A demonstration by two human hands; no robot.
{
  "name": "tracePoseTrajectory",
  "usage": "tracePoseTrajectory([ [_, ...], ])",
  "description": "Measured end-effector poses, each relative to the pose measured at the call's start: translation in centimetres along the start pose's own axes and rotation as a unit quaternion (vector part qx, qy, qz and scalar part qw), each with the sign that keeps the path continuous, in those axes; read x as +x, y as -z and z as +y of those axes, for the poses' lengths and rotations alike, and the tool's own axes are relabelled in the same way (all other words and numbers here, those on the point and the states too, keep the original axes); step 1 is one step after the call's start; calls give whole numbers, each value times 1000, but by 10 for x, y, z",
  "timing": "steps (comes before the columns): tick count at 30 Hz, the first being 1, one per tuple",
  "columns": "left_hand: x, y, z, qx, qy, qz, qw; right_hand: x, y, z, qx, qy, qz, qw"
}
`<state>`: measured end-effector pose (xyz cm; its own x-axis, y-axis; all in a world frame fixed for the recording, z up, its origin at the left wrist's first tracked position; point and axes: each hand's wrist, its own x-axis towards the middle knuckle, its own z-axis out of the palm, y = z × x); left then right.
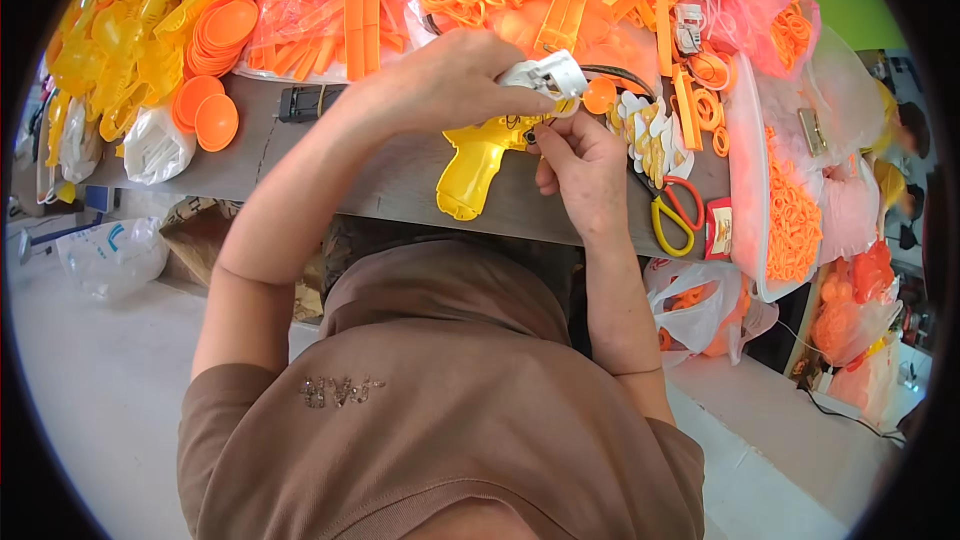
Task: Assemble a yellow plastic toy gun by joining components and fitting internal parts.
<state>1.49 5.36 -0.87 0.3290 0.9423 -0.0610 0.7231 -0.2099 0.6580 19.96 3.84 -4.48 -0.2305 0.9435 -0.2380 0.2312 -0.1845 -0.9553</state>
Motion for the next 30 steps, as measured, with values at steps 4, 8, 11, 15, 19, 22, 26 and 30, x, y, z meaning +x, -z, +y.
tracePoseTrajectory([
  [4, -6, -34, -24, -194, 67, 77, 976, -2, -11, 12, -32, 49, 52, 997],
  [8, -9, -51, -23, -260, 52, 168, 949, 4, -18, 36, -84, 161, 113, 977],
  [11, -14, -58, -15, -296, 69, 185, 935, 6, -21, 40, -96, 208, 148, 962],
  [15, -13, -58, -17, -301, 76, 188, 932, 9, -25, 44, -89, 251, 170, 949],
  [19, -13, -52, -17, -261, 82, 153, 949, 10, -27, 44, -180, 327, 201, 906],
  [22, -14, -53, -16, -266, 80, 156, 948, 12, -28, 44, -224, 359, 209, 882],
  [26, -13, -53, -18, -269, 80, 156, 947, 12, -30, 41, -273, 382, 217, 856],
  [30, -13, -51, -18, -261, 83, 152, 950, 13, -32, 41, -326, 413, 226, 820],
])
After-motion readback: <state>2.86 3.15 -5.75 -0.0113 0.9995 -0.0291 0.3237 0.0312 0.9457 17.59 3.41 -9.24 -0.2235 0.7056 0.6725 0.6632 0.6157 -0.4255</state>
